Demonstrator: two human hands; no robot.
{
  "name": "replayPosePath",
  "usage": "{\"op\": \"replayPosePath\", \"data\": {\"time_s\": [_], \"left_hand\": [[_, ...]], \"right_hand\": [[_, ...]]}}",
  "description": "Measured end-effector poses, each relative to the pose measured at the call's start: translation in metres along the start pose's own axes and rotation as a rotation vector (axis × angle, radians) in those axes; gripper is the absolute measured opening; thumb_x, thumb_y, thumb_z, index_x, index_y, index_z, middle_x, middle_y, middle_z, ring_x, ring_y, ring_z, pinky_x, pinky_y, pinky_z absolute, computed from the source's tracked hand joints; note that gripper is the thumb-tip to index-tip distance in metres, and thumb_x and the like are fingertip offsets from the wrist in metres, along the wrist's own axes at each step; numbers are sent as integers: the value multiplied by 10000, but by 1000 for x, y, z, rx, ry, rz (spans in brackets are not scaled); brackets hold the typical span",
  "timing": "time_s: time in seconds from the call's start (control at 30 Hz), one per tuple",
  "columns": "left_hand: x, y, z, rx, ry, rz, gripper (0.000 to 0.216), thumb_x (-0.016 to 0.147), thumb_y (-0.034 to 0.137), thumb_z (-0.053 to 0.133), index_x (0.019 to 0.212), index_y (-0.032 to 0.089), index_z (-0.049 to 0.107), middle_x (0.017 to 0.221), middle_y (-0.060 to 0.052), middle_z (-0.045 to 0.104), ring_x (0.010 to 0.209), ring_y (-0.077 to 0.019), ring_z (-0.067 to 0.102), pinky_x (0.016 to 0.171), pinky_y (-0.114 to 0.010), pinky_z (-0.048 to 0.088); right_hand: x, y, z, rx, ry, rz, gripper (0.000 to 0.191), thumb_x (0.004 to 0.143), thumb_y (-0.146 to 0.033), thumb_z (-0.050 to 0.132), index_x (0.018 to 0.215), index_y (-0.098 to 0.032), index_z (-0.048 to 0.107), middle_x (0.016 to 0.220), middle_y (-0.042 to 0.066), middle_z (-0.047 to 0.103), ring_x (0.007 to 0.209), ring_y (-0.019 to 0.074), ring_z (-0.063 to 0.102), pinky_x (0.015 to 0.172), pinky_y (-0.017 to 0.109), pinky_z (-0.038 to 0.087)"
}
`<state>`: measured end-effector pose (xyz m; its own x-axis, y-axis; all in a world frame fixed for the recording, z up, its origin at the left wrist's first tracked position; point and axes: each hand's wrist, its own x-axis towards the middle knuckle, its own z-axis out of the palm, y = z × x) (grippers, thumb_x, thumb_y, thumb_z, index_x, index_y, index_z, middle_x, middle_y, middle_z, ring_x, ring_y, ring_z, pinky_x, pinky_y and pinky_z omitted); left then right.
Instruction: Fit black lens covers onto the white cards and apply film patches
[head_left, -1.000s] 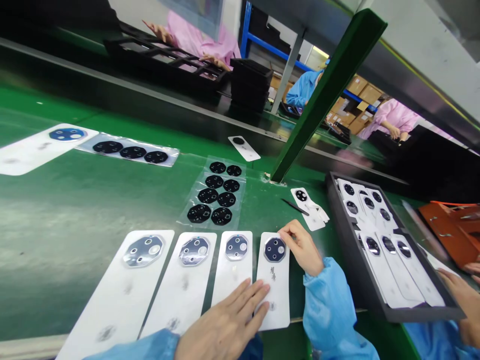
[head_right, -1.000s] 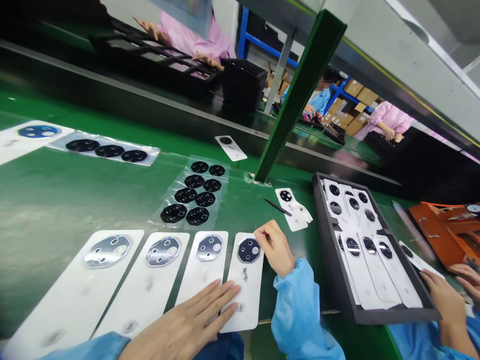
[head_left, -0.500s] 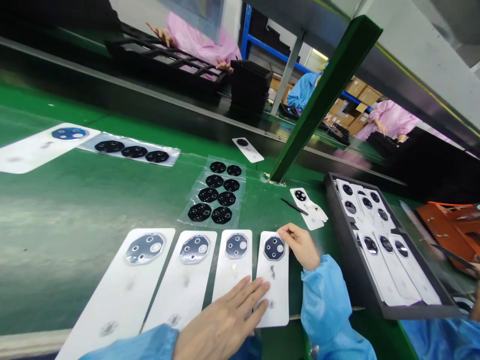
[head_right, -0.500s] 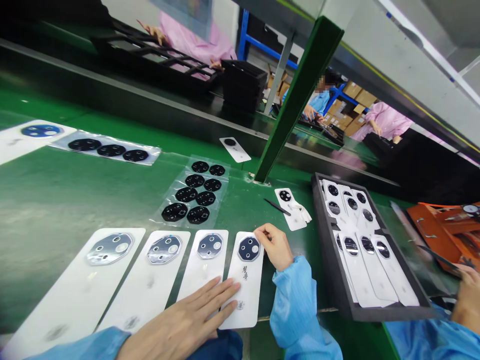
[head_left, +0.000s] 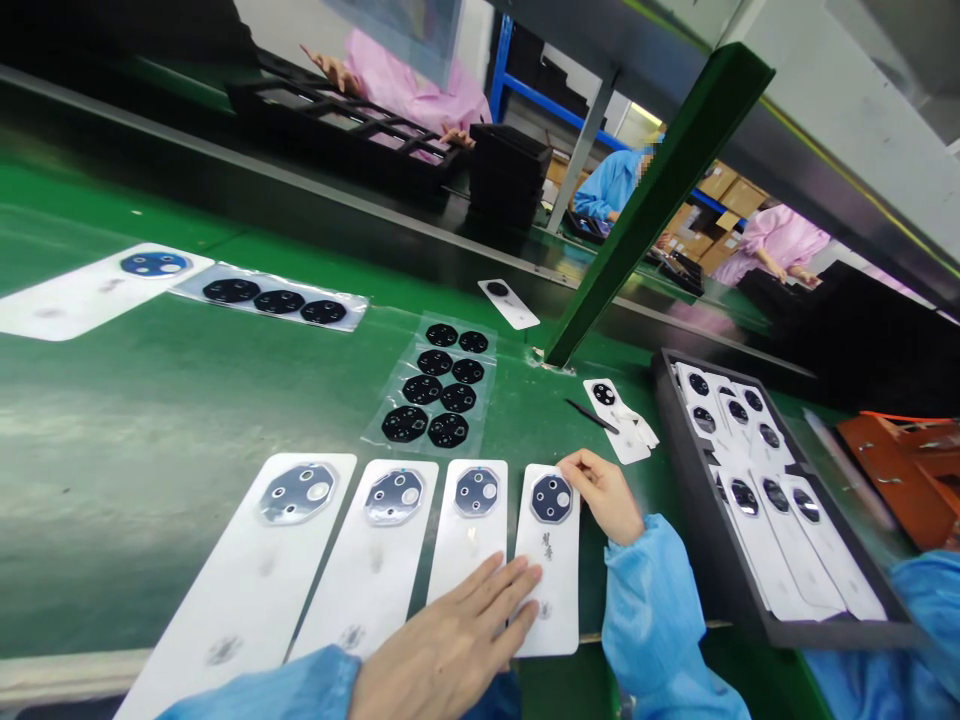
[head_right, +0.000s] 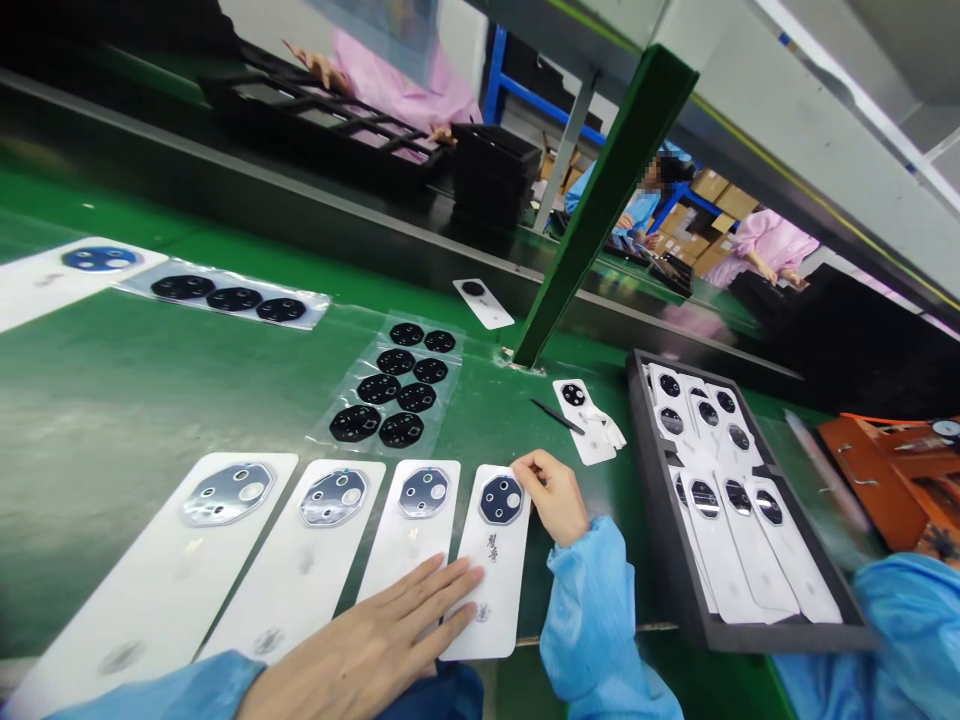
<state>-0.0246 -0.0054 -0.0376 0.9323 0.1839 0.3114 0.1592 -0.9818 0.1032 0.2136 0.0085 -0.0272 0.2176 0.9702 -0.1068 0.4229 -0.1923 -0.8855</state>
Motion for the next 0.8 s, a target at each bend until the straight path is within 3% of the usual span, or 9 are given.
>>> {"op": "replayPosePath", "data": {"time_s": [0.8], "left_hand": [[2, -1, -6, 2, 16, -6, 271, 929, 208, 445, 1176, 157, 543, 1293, -87, 545, 1179, -195, 520, 991, -356, 408]], "right_hand": [[-4, -5, 2, 18, 30, 4, 273, 810, -445, 548, 746, -184, 590, 568, -24, 535, 458, 104, 485, 409, 215, 389]]}}
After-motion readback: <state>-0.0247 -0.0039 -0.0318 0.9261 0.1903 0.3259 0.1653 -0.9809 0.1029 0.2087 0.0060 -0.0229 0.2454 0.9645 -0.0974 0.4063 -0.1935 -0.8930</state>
